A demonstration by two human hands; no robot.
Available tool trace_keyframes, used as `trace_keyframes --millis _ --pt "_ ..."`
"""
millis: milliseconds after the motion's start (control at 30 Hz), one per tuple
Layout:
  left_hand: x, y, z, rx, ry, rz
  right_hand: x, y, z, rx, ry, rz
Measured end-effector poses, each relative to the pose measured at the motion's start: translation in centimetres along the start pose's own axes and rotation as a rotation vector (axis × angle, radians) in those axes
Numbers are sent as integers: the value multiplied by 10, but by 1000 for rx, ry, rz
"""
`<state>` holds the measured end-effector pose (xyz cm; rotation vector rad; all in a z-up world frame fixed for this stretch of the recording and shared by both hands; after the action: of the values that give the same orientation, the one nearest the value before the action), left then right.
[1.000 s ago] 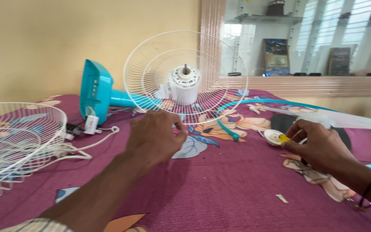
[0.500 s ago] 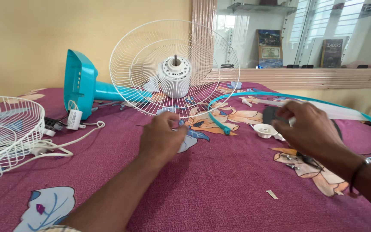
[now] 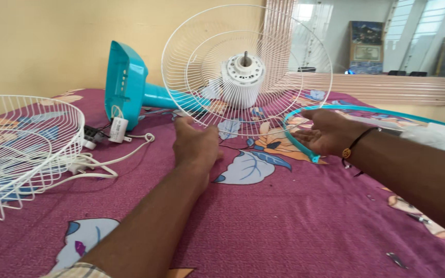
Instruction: The person assembles an electric fan by attaching the front wire cage to the motor housing, mounting the fan blade onto the central hub, and securing it with a plastic nut. The person then rotates the nut clockwise to tighten the blade in place.
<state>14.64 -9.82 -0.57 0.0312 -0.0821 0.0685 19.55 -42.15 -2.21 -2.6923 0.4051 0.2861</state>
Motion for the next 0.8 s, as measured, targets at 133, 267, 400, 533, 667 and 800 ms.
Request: trace_keyframes --millis 133,267,400,533,667,800 --pt "1 -1 0 79 -9 3 33 6 1 -162 19 16" --pt "2 -3 3 206 -148 26 56 15 -11 -365 1 25" --pt "2 -2 2 244 -165 67 59 6 -15 -364 82 -4" --pt "4 9 -3 137 -86 159 29 -19 -20 -219 134 -120" --pt "12 17 -10 8 -19 182 -10 -46 -31 22 162 -193" --pt "17 13 -12 -388 16 66 -54 -50 -21 14 222 -229"
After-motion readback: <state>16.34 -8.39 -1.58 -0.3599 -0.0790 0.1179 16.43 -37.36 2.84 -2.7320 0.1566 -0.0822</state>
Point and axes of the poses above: each hand's wrist, its own x-axis towards the middle knuckle, its own y-axis out of the back of the hand, z = x × y, the point moved 8 cm from there along x, towards the middle knuckle, and after that the axes turned 8 degrees about -z, right-handed, at the moved point
